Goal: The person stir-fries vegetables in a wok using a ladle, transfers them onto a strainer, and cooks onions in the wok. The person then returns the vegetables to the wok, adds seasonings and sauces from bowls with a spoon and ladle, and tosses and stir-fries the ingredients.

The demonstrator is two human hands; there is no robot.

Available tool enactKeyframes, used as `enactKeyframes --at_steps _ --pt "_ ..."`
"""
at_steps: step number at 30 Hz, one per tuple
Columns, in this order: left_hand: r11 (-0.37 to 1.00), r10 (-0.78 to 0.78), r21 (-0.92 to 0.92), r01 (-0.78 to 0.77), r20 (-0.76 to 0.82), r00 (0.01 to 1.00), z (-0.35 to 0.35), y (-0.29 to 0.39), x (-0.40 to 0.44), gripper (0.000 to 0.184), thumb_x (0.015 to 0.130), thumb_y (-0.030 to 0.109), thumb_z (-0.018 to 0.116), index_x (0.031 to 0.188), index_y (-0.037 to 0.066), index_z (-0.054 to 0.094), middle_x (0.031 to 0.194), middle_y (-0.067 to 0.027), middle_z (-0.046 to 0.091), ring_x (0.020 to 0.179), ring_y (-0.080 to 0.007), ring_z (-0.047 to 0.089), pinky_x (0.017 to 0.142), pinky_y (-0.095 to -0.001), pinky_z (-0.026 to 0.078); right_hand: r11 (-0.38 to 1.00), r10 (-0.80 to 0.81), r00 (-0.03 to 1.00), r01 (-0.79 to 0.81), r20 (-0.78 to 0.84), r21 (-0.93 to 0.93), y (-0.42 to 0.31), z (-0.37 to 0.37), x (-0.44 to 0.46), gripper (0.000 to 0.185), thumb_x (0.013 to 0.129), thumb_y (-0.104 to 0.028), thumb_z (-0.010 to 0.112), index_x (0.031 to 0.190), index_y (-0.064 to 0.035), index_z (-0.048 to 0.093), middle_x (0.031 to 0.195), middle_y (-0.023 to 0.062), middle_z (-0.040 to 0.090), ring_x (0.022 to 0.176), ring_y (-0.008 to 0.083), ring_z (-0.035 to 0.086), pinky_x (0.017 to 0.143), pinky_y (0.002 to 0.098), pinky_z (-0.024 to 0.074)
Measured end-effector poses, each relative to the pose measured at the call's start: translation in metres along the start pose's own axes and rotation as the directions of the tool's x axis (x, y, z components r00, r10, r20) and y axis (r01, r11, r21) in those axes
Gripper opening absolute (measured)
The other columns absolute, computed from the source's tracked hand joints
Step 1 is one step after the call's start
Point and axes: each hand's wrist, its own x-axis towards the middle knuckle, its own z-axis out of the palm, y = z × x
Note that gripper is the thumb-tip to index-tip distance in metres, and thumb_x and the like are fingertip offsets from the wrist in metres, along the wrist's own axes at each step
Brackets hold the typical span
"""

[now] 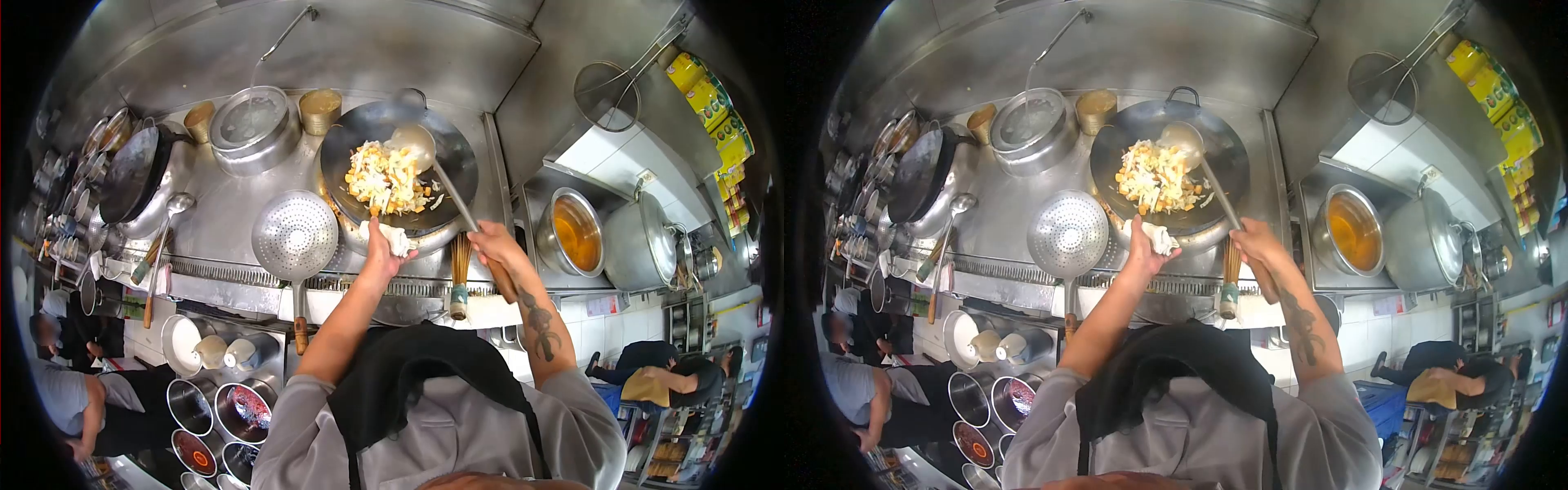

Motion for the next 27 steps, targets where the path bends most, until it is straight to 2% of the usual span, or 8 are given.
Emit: enactKeyframes --at_steps 4,7,12,14,18,19,22,27 --pt "0.998 0.041 0.051 -0.043 0.054 0.998 -0.016 0.0 0.025 0.037 0.089 0.04 0.054 0.113 0.013 0.051 0.103 -0.0085 0.058 0.09 -0.0269 0.057 0.074 -0.0503 0.05 0.942 -0.064 0.976 -0.009 -0.207 -0.335 0.021 0.033 0.015 0.022 0.085 -0.009 0.056 0.102 0.0054 0.054 0.059 0.0052 0.054 0.041 0.0169 0.053 0.041 0.0325 0.0441" --pt "0.995 0.059 0.08 -0.058 -0.015 0.998 -0.019 -0.006 0.039 0.028 0.086 0.027 0.061 0.108 0.011 0.053 0.101 -0.0084 0.059 0.087 -0.0249 0.058 0.065 -0.0435 0.052 0.895 0.267 0.955 -0.296 0.131 0.333 0.013 0.042 -0.009 0.021 0.092 -0.014 0.055 0.109 -0.0022 0.054 0.063 -0.001 0.05 0.045 0.0101 0.05 0.042 0.029 0.0399" --pt "0.997 -0.061 0.057 0.059 0.048 0.997 -0.019 0.009 0.044 0.02 0.084 0.02 0.063 0.099 0.011 0.054 0.08 -0.006 0.059 0.068 -0.0218 0.057 0.049 -0.0346 0.048 -0.087 -0.114 0.789 -0.613 0.604 0.785 0.031 0.016 -0.007 0.024 0.099 -0.021 0.045 0.117 -0.0073 0.051 0.068 -0.0057 0.046 0.046 0.0023 0.042 0.043 0.023 0.0358" --pt "0.994 -0.087 0.07 0.084 0.035 0.996 -0.025 0.006 0.058 0.014 0.085 0.018 0.06 0.095 0.012 0.053 0.077 -0.0059 0.058 0.066 -0.0207 0.056 0.047 -0.0325 0.045 0.304 0.054 0.902 -0.424 0.429 0.853 0.018 0.027 -0.025 0.03 0.1 -0.021 0.041 0.118 0.0023 0.048 0.069 -0.0045 0.047 0.043 0.0026 0.043 0.041 0.0213 0.0358" --pt "0.998 -0.048 0.03 0.048 -0.014 0.999 -0.008 -0.002 0.042 0.009 0.088 0.016 0.055 0.095 0.012 0.051 0.078 -0.006 0.057 0.065 -0.0198 0.054 0.046 -0.0313 0.042 0.425 -0.126 0.857 -0.409 0.501 0.807 0.032 -0.01 -0.015 0.027 0.099 -0.021 0.044 0.12 -0.0045 0.049 0.069 -0.0047 0.046 0.046 0.0025 0.042 0.04 0.0216 0.0316" --pt "0.998 -0.049 0.025 0.049 -0.003 0.999 -0.018 -0.011 0.05 0.01 0.088 0.015 0.054 0.096 0.012 0.051 0.078 -0.0059 0.057 0.065 -0.0197 0.054 0.045 -0.0313 0.041 0.174 -0.093 0.838 -0.518 0.537 0.838 0.019 -0.011 -0.015 0.026 0.098 -0.019 0.045 0.122 -0.0077 0.049 0.07 -0.0042 0.045 0.047 0.0034 0.04 0.042 0.0222 0.0297" --pt "0.999 0.017 0.028 -0.017 0.006 1.0 -0.013 -0.015 0.055 0.01 0.087 0.014 0.054 0.096 0.01 0.05 0.078 -0.0058 0.056 0.065 -0.019 0.053 0.045 -0.0316 0.04 0.54 0.237 0.912 -0.411 0.336 0.734 -0.014 0.019 -0.037 0.027 0.098 -0.017 0.046 0.122 -0.0062 0.048 0.068 -0.0039 0.043 0.046 0.0041 0.037 0.042 0.0229 0.0288" --pt "0.998 0.0 0.06 0.001 -0.018 1.0 -0.017 -0.025 0.058 0.008 0.086 0.015 0.055 0.092 0.011 0.051 0.076 -0.0066 0.056 0.062 -0.0193 0.054 0.046 -0.0323 0.043 0.873 0.169 0.977 -0.21 0.132 0.439 -0.015 0.014 -0.035 0.01 0.09 -0.014 0.059 0.088 -0.0063 0.052 0.065 -0.0014 0.049 0.045 0.0083 0.044 0.039 0.0258 0.035"
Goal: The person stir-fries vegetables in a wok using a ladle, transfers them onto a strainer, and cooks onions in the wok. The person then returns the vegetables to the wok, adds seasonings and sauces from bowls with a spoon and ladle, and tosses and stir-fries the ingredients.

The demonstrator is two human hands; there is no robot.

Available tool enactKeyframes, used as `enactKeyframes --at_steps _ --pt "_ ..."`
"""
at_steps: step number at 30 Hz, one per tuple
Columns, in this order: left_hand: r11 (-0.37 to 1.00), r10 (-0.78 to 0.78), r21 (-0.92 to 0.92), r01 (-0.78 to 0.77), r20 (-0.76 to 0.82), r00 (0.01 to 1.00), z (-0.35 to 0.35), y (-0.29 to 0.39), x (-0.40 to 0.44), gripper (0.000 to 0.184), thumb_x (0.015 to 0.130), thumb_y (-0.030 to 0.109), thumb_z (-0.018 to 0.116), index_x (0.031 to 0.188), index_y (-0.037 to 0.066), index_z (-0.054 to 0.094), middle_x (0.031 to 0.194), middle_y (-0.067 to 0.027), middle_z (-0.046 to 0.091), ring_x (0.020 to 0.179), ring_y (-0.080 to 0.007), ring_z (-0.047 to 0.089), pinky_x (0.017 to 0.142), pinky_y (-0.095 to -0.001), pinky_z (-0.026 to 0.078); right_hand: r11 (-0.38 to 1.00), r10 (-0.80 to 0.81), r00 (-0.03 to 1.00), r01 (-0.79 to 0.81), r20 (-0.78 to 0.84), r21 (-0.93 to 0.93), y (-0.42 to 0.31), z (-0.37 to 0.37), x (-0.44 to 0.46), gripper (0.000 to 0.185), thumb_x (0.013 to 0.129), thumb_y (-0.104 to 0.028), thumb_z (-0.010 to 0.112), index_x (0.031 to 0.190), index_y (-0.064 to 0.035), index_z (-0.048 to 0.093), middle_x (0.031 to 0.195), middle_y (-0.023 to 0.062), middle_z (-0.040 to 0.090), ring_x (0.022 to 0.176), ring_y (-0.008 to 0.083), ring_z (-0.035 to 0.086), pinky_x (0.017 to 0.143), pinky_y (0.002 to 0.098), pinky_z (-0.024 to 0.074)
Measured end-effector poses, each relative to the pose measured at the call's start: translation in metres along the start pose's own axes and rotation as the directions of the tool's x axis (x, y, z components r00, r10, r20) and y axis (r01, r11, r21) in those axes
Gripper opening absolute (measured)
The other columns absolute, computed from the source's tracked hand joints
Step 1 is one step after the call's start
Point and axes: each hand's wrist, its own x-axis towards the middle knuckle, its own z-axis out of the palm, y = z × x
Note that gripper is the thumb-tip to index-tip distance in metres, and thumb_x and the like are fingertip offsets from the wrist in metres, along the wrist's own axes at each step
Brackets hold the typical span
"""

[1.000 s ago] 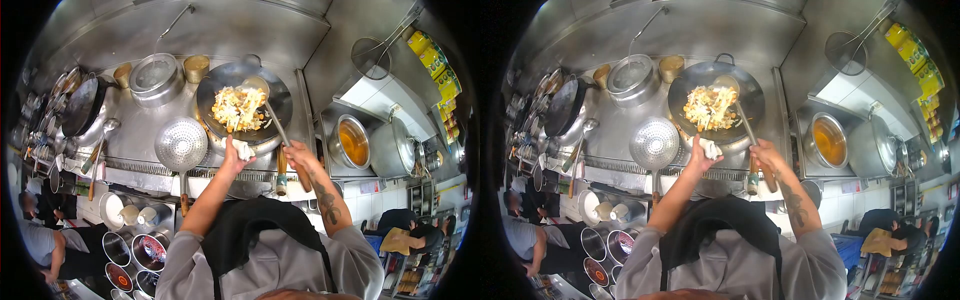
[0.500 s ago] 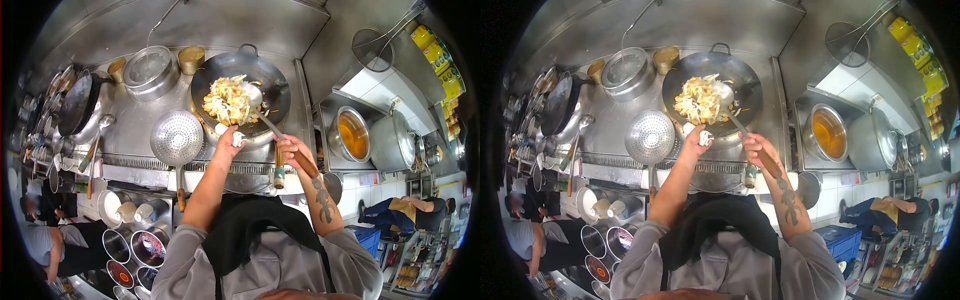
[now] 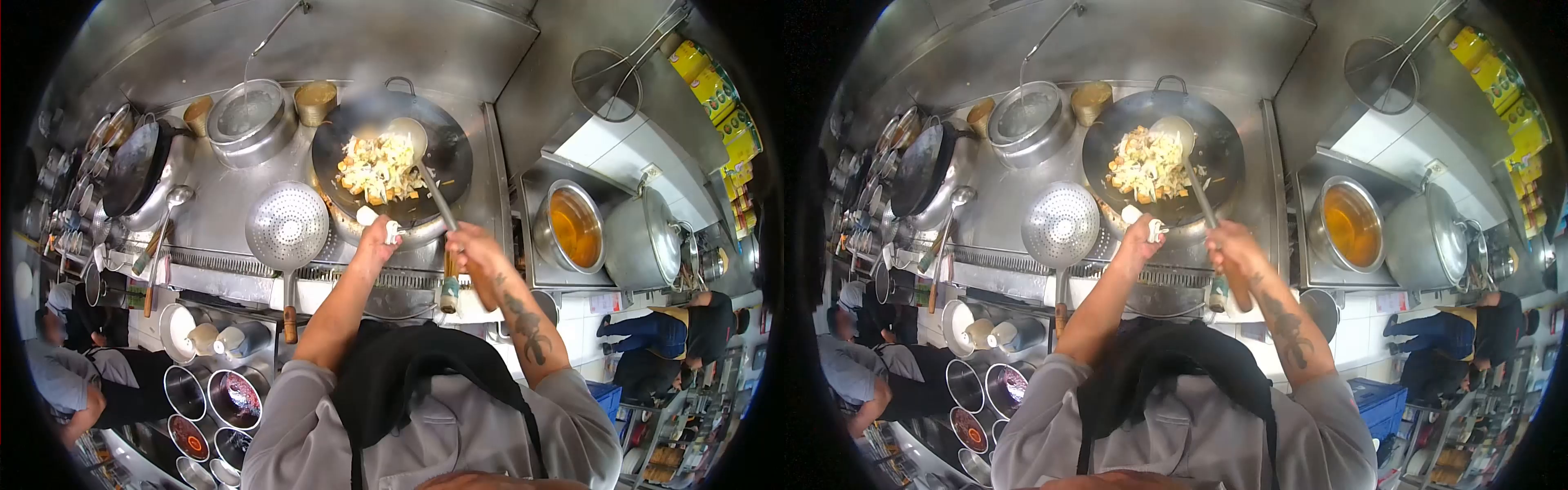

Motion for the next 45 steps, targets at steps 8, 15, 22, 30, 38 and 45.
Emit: enactKeyframes --at_steps 8,15,22,30,38,45 --pt "0.993 -0.12 0.027 0.119 0.021 0.993 0.003 0.012 -0.001 0.007 0.084 0.014 0.06 0.085 0.012 0.053 0.071 -0.0052 0.056 0.061 -0.0201 0.058 0.047 -0.0313 0.048 0.792 -0.364 0.928 0.263 -0.08 -0.551 0.013 -0.04 0.05 0.022 0.088 -0.009 0.055 0.107 0.0022 0.055 0.06 0.006 0.054 0.041 0.015 0.052 0.038 0.031 0.0416" --pt "0.996 -0.083 -0.032 0.086 0.107 0.991 -0.004 0.005 0.01 0.008 0.083 0.014 0.062 0.082 0.013 0.054 0.07 -0.0042 0.056 0.06 -0.0195 0.057 0.048 -0.0317 0.048 0.714 -0.4 0.911 0.241 -0.102 -0.657 0.0 -0.018 0.119 0.022 0.088 -0.013 0.054 0.104 0.0035 0.053 0.063 0.0138 0.057 0.044 0.019 0.058 0.041 0.0341 0.0456" --pt "0.991 -0.128 -0.022 0.129 0.046 0.991 0.003 0.015 0.005 0.009 0.083 0.015 0.062 0.085 0.011 0.054 0.071 -0.0058 0.057 0.059 -0.0206 0.056 0.046 -0.0319 0.048 0.017 -0.46 0.829 0.367 0.318 -0.93 0.014 -0.016 0.075 0.034 0.088 -0.012 0.051 0.119 0.0015 0.048 0.076 0.0245 0.062 0.068 0.0375 0.065 0.06 0.0462 0.0508" --pt "0.991 -0.086 -0.105 0.089 0.036 0.996 0.039 0.003 -0.083 0.009 0.094 0.019 0.048 0.099 0.013 0.05 0.083 -0.0056 0.056 0.069 -0.0192 0.054 0.048 -0.03 0.045 -0.064 -0.409 0.845 0.35 0.344 -0.935 -0.022 -0.052 -0.021 0.051 0.085 -0.008 0.057 0.133 0.0046 0.043 0.082 0.025 0.062 0.075 0.039 0.063 0.068 0.0451 0.0499" --pt "0.991 -0.111 -0.077 0.109 -0.016 0.994 0.053 -0.013 -0.143 0.015 0.097 0.022 0.045 0.102 0.009 0.049 0.086 -0.0068 0.056 0.074 -0.0231 0.055 0.054 -0.0314 0.046 0.177 -0.09 0.922 0.388 0.378 -0.905 -0.045 -0.078 -0.109 0.054 0.09 -0.016 0.056 0.138 0.0006 0.04 0.087 0.0275 0.063 0.074 0.0363 0.064 0.07 0.0415 0.0489" --pt "0.993 -0.023 -0.111 0.037 0.122 0.992 -0.036 -0.073 -0.074 0.015 0.095 0.025 0.051 0.091 0.012 0.055 0.075 -0.0042 0.058 0.064 -0.0203 0.058 0.05 -0.0319 0.05 -0.128 -0.409 0.872 0.237 0.269 -0.963 0.008 -0.09 -0.03 0.049 0.085 -0.007 0.053 0.131 0.0055 0.043 0.077 0.0257 0.063 0.072 0.037 0.064 0.064 0.0448 0.0514"
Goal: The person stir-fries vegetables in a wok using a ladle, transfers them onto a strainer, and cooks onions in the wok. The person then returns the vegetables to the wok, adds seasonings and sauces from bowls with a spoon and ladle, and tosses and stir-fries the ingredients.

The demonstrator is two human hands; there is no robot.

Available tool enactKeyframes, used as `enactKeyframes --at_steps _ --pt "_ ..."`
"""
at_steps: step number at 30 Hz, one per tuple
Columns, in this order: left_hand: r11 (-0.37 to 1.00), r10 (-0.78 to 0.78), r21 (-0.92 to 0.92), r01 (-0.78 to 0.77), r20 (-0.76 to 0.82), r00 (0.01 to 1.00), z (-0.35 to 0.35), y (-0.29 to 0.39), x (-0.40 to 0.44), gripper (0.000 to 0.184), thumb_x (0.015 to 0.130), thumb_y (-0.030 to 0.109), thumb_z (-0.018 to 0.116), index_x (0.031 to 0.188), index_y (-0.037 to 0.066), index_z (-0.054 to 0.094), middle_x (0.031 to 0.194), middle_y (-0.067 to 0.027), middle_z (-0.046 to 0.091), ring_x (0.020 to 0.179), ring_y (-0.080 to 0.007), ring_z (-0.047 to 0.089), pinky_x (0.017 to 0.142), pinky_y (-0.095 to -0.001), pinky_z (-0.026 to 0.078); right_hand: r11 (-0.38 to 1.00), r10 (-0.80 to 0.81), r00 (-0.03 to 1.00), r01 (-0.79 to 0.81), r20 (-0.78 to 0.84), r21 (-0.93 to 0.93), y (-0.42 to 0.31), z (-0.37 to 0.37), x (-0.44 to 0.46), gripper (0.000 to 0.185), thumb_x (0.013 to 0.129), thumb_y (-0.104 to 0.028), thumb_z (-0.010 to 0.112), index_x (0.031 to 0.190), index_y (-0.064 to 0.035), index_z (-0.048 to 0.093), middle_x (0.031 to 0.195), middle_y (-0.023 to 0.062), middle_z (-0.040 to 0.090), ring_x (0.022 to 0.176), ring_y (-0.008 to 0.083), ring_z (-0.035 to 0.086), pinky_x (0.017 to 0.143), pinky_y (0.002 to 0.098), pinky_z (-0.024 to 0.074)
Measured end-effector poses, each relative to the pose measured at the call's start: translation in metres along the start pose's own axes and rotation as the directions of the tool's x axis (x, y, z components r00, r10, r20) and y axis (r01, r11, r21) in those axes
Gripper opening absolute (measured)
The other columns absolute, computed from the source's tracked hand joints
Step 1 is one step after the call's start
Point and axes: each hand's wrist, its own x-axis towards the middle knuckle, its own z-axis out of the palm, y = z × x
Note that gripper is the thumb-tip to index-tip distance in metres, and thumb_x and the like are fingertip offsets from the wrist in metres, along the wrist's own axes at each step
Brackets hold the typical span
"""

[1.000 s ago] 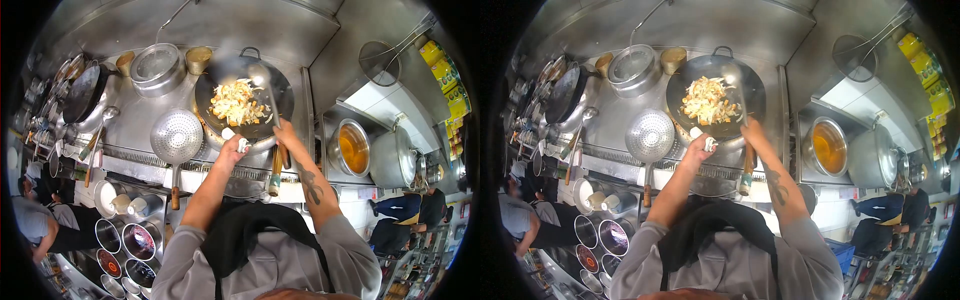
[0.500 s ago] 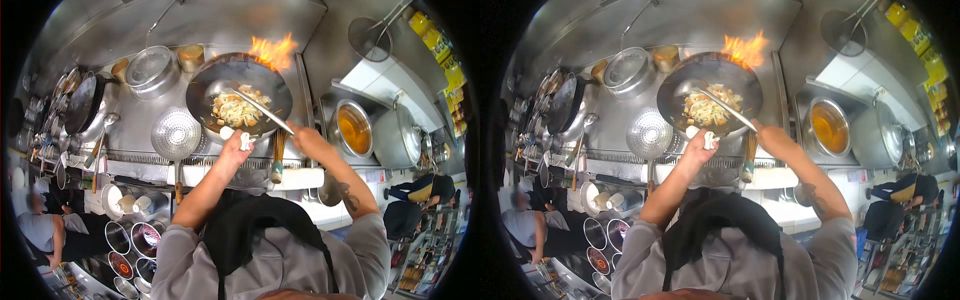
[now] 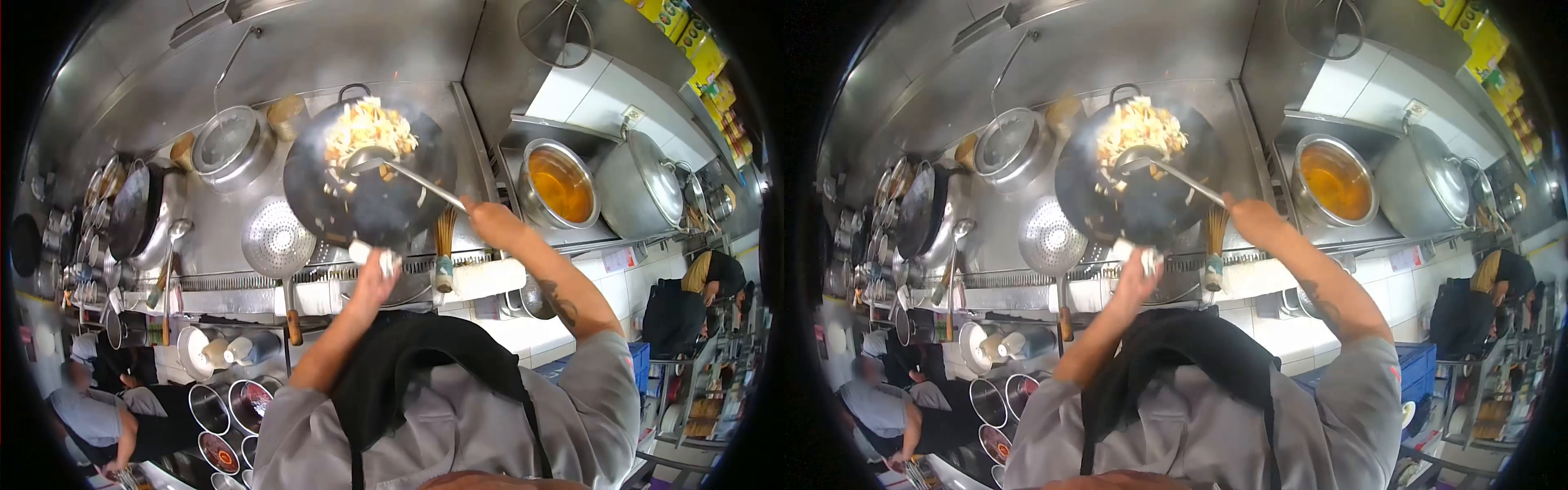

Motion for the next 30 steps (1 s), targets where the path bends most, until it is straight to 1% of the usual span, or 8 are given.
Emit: enactKeyframes --at_steps 4,11,14,18,21,24,28,30 --pt "0.992 -0.052 0.112 0.063 -0.094 0.994 0.007 -0.008 -0.046 0.014 0.095 0.023 0.048 0.091 0.012 0.054 0.077 -0.0062 0.058 0.065 -0.0194 0.057 0.051 -0.0305 0.049 0.989 -0.094 0.992 0.083 -0.082 -0.125 -0.019 -0.033 -0.021 0.041 0.084 0.0 0.048 0.124 0.0074 0.046 0.076 0.0236 0.063 0.071 0.0385 0.065 0.063 0.0468 0.0522" --pt "0.996 0.012 0.086 -0.009 -0.042 0.999 0.042 0.078 0.059 0.003 0.087 0.014 0.054 0.088 0.013 0.051 0.074 -0.0032 0.052 0.062 -0.0173 0.05 0.046 -0.0302 0.042 0.997 -0.028 1.0 0.028 0.006 -0.071 -0.028 -0.09 -0.043 0.045 0.086 -0.009 0.055 0.129 0.0037 0.045 0.084 0.0234 0.064 0.075 0.0391 0.064 0.068 0.0481 0.0509" --pt "0.994 0.003 0.106 0.002 -0.045 0.999 0.035 0.075 0.075 0.005 0.084 0.011 0.055 0.087 0.013 0.051 0.073 -0.002 0.052 0.062 -0.016 0.048 0.047 -0.0296 0.041 0.982 -0.038 0.997 0.024 -0.07 -0.188 -0.021 -0.073 -0.014 0.043 0.086 -0.008 0.054 0.127 0.0036 0.046 0.083 0.023 0.064 0.074 0.0389 0.064 0.067 0.0481 0.0514" --pt "0.997 -0.045 0.067 0.047 -0.032 0.998 0.037 0.076 0.078 0.006 0.084 0.01 0.055 0.087 0.013 0.051 0.073 -0.0025 0.052 0.059 -0.0159 0.048 0.045 -0.0289 0.04 0.986 0.065 0.998 -0.061 0.023 -0.154 -0.06 -0.012 0.067 0.035 0.087 -0.006 0.046 0.121 0.0034 0.047 0.081 0.0231 0.065 0.078 0.0368 0.067 0.067 0.0456 0.0541" --pt "0.997 -0.03 0.069 0.029 0.017 0.999 0.037 0.076 0.076 0.006 0.084 0.01 0.055 0.088 0.013 0.05 0.074 -0.0032 0.052 0.059 -0.0165 0.049 0.044 -0.0289 0.04 0.993 0.057 0.988 -0.041 0.145 -0.111 -0.061 -0.028 0.042 0.032 0.088 -0.006 0.045 0.118 0.0026 0.048 0.084 0.023 0.066 0.08 0.0368 0.067 0.069 0.0454 0.0546" --pt "0.996 -0.05 0.072 0.048 0.023 0.998 0.032 0.074 0.082 0.008 0.083 0.01 0.056 0.089 0.013 0.05 0.074 -0.0034 0.053 0.06 -0.0169 0.05 0.044 -0.0294 0.041 0.993 -0.017 1.0 0.019 0.018 -0.116 -0.022 -0.031 0.035 0.042 0.088 -0.008 0.045 0.129 0.0028 0.045 0.082 0.0247 0.065 0.075 0.0392 0.066 0.068 0.0505 0.0523" --pt "0.997 -0.04 0.07 0.038 0.029 0.999 0.03 0.071 0.088 0.007 0.085 0.012 0.055 0.089 0.013 0.05 0.072 -0.0037 0.053 0.058 -0.0173 0.051 0.043 -0.0291 0.041 0.979 0.181 0.983 -0.183 -0.025 -0.09 -0.03 0.004 0.081 0.043 0.088 -0.01 0.047 0.129 0.0026 0.045 0.084 0.0244 0.066 0.076 0.0396 0.066 0.068 0.0497 0.0523" --pt "0.996 -0.046 0.073 0.049 -0.034 0.998 0.037 0.072 0.083 0.006 0.087 0.014 0.054 0.089 0.012 0.049 0.07 -0.0041 0.054 0.055 -0.017 0.052 0.04 -0.0275 0.04 0.985 0.172 0.984 -0.172 0.038 -0.005 -0.046 0.02 0.081 0.034 0.089 -0.009 0.043 0.121 0.0018 0.047 0.085 0.0257 0.065 0.08 0.0402 0.066 0.071 0.0506 0.0522"
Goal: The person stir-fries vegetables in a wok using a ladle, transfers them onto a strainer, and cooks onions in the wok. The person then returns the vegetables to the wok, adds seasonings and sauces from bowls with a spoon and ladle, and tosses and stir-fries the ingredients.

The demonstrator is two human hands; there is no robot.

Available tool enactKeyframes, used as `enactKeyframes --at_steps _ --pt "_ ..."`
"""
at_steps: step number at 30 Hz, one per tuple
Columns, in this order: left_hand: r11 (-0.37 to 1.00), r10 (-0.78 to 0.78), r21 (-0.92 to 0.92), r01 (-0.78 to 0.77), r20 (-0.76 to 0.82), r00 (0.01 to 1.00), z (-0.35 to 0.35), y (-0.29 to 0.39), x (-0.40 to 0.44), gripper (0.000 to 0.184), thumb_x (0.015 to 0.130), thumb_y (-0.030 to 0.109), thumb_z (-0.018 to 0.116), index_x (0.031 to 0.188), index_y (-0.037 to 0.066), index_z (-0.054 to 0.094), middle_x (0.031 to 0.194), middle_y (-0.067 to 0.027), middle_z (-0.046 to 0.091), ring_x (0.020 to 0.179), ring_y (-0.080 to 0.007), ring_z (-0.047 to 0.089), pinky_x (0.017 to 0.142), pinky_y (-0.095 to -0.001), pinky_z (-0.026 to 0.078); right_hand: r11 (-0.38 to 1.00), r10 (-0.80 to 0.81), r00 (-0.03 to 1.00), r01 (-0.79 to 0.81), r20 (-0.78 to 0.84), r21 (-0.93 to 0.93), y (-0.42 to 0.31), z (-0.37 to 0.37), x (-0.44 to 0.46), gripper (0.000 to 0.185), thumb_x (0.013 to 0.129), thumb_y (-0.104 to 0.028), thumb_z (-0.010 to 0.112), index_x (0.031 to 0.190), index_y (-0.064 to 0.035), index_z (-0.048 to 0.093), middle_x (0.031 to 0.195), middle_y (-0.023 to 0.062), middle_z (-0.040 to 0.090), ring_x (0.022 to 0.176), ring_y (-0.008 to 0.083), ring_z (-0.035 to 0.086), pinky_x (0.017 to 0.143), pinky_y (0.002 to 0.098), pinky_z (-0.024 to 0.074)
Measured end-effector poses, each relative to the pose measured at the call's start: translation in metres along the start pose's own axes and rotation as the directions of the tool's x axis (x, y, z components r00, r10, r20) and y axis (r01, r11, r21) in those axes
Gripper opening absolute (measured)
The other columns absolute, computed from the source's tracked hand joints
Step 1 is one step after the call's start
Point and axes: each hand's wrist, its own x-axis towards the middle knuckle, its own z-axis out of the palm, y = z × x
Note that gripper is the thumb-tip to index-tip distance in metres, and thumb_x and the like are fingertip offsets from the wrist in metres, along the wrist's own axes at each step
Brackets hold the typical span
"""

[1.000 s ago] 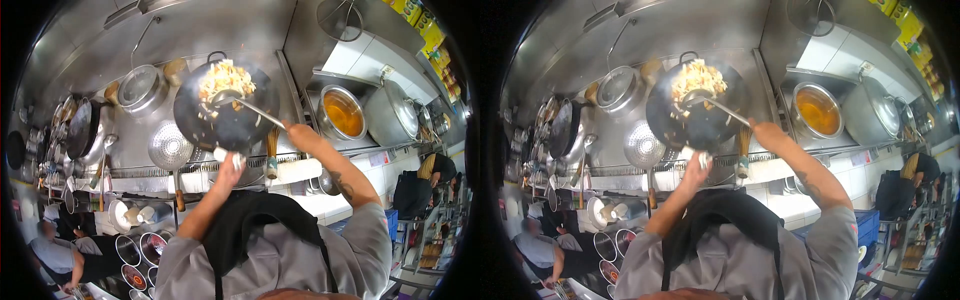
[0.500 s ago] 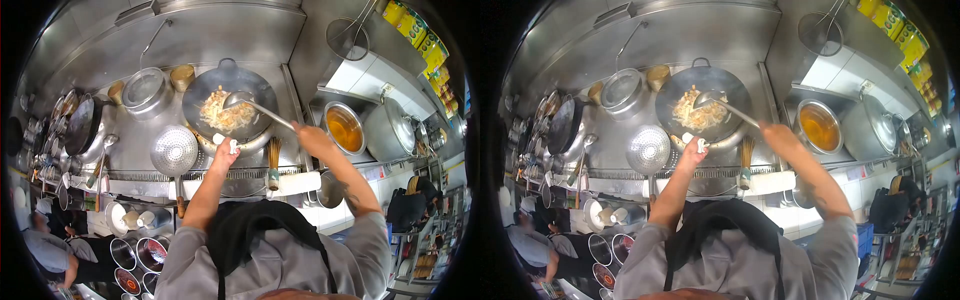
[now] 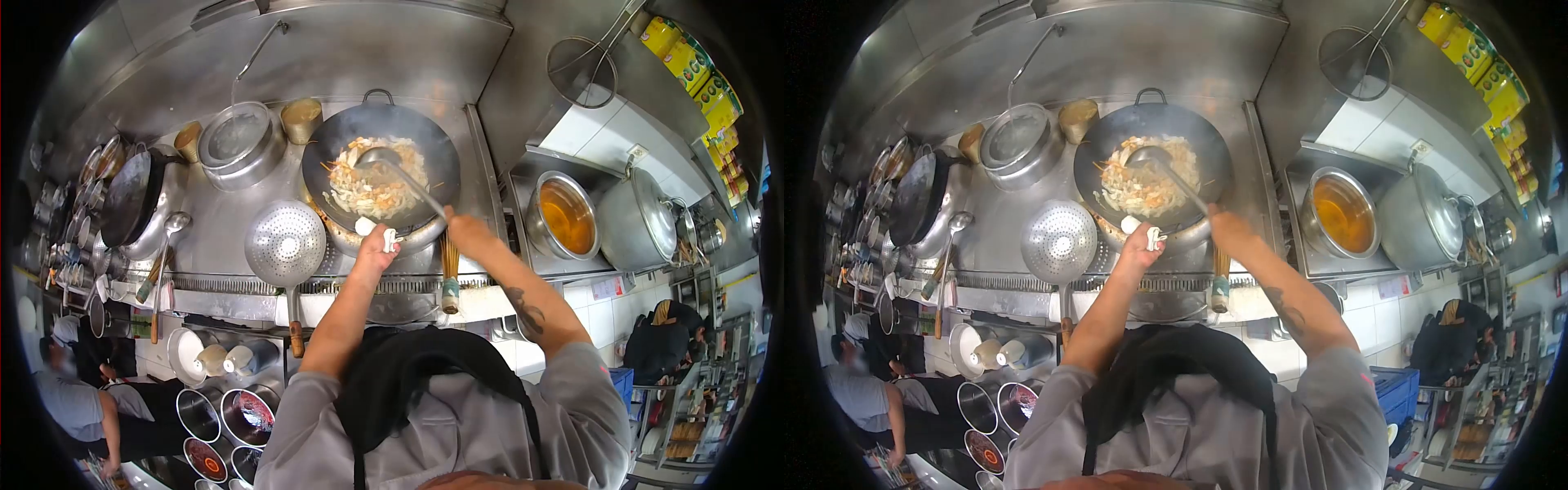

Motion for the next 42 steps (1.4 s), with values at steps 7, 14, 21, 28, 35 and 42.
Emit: enactKeyframes --at_steps 7,14,21,28,35,42 --pt "0.999 0.022 -0.031 -0.023 -0.044 0.999 0.0 -0.002 -0.004 0.007 0.089 0.016 0.054 0.094 0.014 0.05 0.08 -0.0049 0.055 0.067 -0.0185 0.052 0.045 -0.0297 0.041 0.995 -0.088 0.993 0.092 0.077 -0.044 0.031 -0.041 -0.046 0.03 0.09 -0.007 0.041 0.118 0.0025 0.047 0.081 0.0252 0.064 0.077 0.0387 0.066 0.066 0.0489 0.0527" --pt "0.995 -0.039 -0.087 0.038 -0.011 0.999 0.021 -0.019 -0.077 0.014 0.095 0.024 0.048 0.102 0.012 0.051 0.089 -0.0055 0.056 0.07 -0.0193 0.053 0.049 -0.0283 0.044 0.984 -0.176 0.974 0.172 0.142 0.038 0.025 -0.048 -0.07 0.032 0.09 -0.01 0.046 0.12 -0.0002 0.047 0.076 0.0211 0.064 0.07 0.0384 0.065 0.062 0.0475 0.0523" --pt "0.997 -0.003 -0.081 -0.002 -0.063 0.998 0.053 -0.013 -0.124 0.015 0.096 0.022 0.047 0.098 0.009 0.054 0.08 -0.0044 0.057 0.068 -0.0177 0.054 0.05 -0.0275 0.043 0.941 -0.273 0.949 0.229 0.158 0.251 0.052 -0.076 -0.083 0.047 0.085 -0.014 0.057 0.13 -0.0059 0.049 0.091 0.0227 0.066 0.08 0.0399 0.065 0.073 0.0484 0.0517" --pt "0.998 -0.054 -0.036 0.059 0.141 0.989 -0.063 -0.09 -0.105 0.018 0.096 0.028 0.05 0.095 0.011 0.054 0.077 -0.0042 0.059 0.063 -0.021 0.058 0.046 -0.032 0.049 0.971 -0.207 0.971 0.189 -0.116 -0.148 0.033 -0.054 -0.053 0.034 0.086 -0.005 0.048 0.119 0.0047 0.05 0.079 0.0203 0.065 0.075 0.036 0.066 0.067 0.0453 0.0531" --pt "0.993 0.064 -0.1 -0.065 -0.012 0.998 0.02 -0.014 -0.098 0.015 0.097 0.026 0.049 0.093 0.011 0.052 0.081 -0.0051 0.057 0.069 -0.0209 0.055 0.048 -0.0295 0.045 0.962 -0.272 0.958 0.273 0.091 0.005 0.022 -0.098 -0.106 0.044 0.086 -0.008 0.052 0.128 0.0031 0.046 0.076 0.0214 0.063 0.071 0.0372 0.064 0.065 0.0462 0.0512" --pt "0.999 0.035 -0.011 -0.035 0.011 0.999 0.018 0.001 -0.077 0.017 0.097 0.025 0.048 0.094 0.008 0.052 0.081 -0.0079 0.058 0.067 -0.0216 0.058 0.049 -0.0287 0.046 0.967 -0.252 0.963 0.248 0.095 0.055 0.051 -0.055 -0.092 0.047 0.088 -0.008 0.054 0.132 0.0034 0.044 0.074 0.0224 0.062 0.069 0.0367 0.065 0.064 0.0453 0.0521"
